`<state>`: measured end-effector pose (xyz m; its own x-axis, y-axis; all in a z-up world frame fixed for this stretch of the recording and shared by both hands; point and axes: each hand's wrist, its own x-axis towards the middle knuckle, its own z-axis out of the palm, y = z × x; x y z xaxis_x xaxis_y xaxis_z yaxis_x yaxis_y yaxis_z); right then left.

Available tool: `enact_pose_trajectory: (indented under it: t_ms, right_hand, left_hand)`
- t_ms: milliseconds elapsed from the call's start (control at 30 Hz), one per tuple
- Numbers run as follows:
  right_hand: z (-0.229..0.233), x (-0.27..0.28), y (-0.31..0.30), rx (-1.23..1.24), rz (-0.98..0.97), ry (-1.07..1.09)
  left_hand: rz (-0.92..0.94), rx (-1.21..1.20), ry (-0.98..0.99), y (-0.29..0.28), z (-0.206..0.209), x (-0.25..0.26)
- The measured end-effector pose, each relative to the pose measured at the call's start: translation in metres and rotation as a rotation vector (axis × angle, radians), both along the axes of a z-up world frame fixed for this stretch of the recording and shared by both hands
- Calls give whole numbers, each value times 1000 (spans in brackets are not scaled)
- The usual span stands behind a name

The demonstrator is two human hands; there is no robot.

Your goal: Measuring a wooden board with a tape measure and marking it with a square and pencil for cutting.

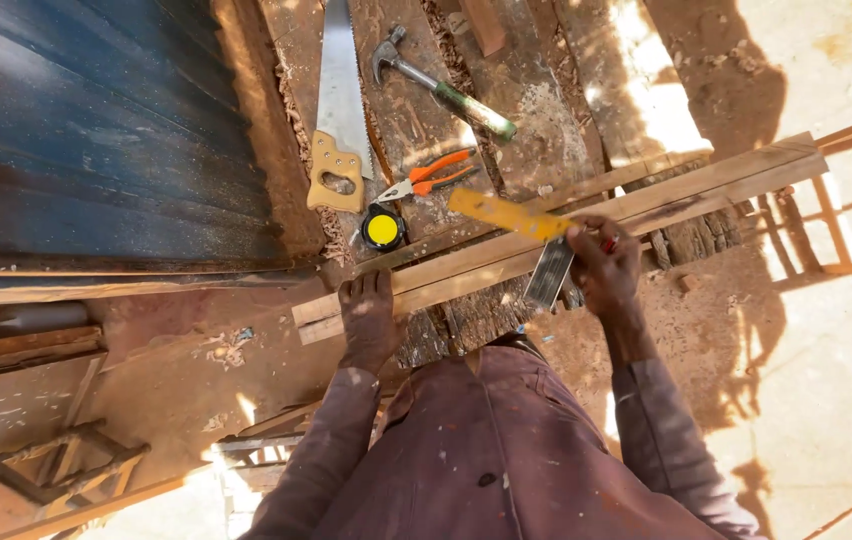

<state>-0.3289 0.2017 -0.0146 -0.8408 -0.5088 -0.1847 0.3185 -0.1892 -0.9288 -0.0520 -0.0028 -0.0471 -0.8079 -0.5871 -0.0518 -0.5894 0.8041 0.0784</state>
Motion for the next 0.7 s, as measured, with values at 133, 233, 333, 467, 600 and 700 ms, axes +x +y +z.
enact_pose_trajectory:
  t_ms: [133,233,333,467,600,700]
  right_hand:
    - [-41,48,5,39,-9,-82]
    - [-68,82,-4,-9,33,-234]
    - [-94,102,-12,14,17,-353]
    - [-87,116,-25,71,109,-410]
    - [-99,127,-33,46,140,-493]
    - [-89,127,-34,59,162,-529]
  left_hand:
    - [4,73,-103,-4,8,-5]
    - [24,144,-200,-5,17,-7]
    - [36,349,-65,-7,27,-8]
    - [-193,332,-26,-4,32,-25]
    - [-375,318,134,5,15,-36]
    - [-401,186,122,18,34,-35]
